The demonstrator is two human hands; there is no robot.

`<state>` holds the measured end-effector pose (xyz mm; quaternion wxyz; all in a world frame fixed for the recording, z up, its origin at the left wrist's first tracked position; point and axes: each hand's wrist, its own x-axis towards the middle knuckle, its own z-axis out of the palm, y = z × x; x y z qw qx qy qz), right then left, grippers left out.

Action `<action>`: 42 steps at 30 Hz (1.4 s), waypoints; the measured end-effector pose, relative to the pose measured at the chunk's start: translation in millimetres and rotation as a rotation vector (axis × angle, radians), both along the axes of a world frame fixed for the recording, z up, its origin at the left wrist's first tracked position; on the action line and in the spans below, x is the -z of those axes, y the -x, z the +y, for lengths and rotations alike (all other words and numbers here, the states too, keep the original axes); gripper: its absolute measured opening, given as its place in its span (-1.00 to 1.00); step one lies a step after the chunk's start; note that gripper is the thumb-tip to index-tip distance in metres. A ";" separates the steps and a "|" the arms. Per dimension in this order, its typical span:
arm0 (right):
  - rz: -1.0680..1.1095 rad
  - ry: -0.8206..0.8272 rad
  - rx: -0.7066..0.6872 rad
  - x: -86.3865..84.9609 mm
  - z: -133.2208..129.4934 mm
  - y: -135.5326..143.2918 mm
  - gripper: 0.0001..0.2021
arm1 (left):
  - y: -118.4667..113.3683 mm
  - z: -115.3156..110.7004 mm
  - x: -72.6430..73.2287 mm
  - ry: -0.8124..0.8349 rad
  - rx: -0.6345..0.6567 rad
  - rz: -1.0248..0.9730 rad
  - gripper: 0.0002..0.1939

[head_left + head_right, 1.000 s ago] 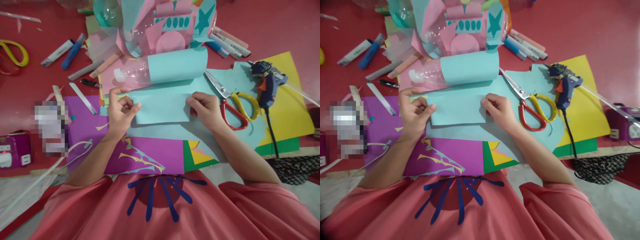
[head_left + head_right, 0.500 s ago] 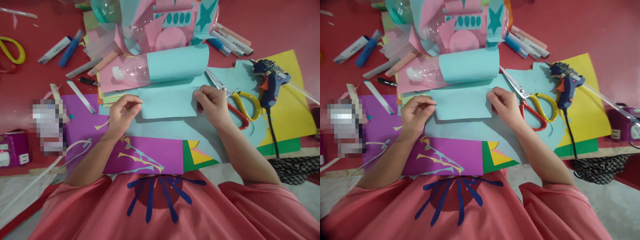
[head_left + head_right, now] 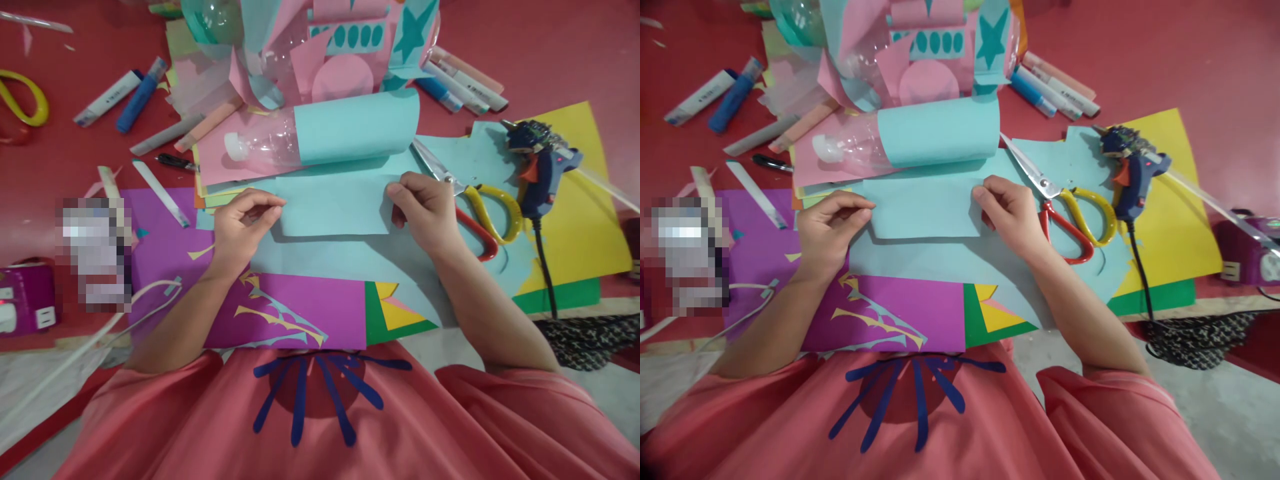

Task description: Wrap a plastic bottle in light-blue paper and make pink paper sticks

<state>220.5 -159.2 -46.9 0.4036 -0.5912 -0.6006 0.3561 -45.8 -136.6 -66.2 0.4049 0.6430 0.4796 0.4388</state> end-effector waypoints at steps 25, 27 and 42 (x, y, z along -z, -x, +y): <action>-0.010 -0.012 0.035 0.3 0.3 -1.2 -0.59 | 0.1 -0.2 2.2 -0.026 0.021 -0.125 -0.72; -0.018 -0.025 0.039 0.1 0.6 -1.7 -0.56 | 0.5 0.1 2.7 -0.034 0.040 -0.145 -0.70; 0.065 0.013 0.047 -3.9 2.5 -1.9 -0.51 | 1.6 -4.0 -1.1 0.060 0.073 -0.080 -0.66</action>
